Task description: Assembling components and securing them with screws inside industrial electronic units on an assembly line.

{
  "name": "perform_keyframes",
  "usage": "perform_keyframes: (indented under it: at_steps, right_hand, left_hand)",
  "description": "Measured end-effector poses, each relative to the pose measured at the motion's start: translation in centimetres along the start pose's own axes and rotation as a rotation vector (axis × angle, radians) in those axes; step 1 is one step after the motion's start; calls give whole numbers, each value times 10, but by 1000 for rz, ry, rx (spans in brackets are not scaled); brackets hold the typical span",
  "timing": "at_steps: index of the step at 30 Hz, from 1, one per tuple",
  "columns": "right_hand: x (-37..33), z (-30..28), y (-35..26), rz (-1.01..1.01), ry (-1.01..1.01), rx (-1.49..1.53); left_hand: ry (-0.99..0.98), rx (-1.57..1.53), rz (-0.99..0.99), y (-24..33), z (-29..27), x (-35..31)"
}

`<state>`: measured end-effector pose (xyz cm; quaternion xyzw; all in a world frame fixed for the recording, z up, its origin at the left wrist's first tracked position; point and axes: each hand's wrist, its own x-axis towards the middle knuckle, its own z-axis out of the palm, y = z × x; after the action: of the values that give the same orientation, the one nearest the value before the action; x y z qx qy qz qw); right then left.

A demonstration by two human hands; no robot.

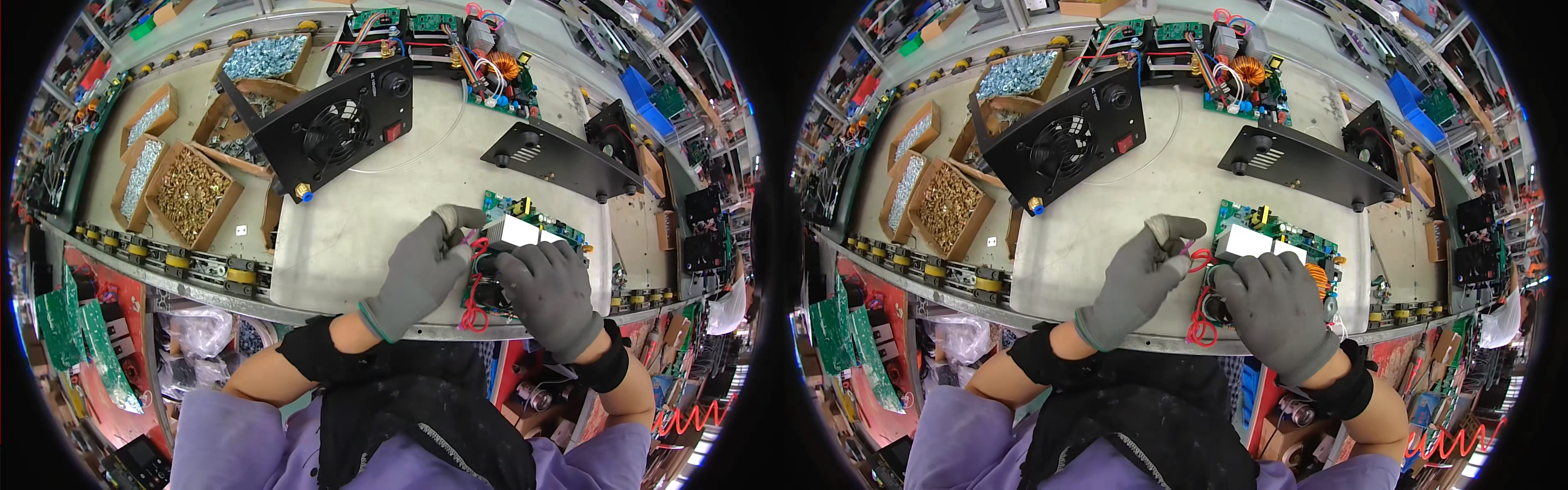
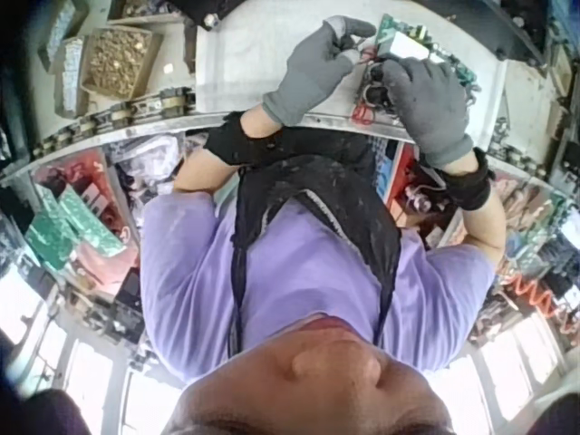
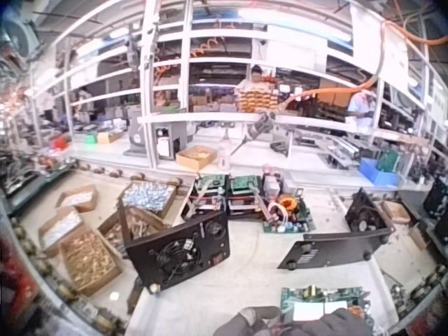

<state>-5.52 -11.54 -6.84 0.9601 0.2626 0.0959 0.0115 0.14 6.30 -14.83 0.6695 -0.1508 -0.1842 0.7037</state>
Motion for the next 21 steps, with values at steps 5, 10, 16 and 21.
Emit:
perform_keyframes:
  at_steps: [5, 10, 16, 21]
  right_hand:
    - [4, 2, 9, 18, 20, 201]
    - [8, 3, 23, 550, -211, 1064]
    - [-1, 10, 27, 635, -89, 1419]
    - [-8, 39, 38, 226, 332, 334]
  left_hand:
    - [-3, 204, -18, 2, 14, -18]
    - [-2, 199, 100, 9, 28, -19]
    - [97, 396, 196, 1, 37, -10]
    - [76, 240, 152, 10, 20, -6]
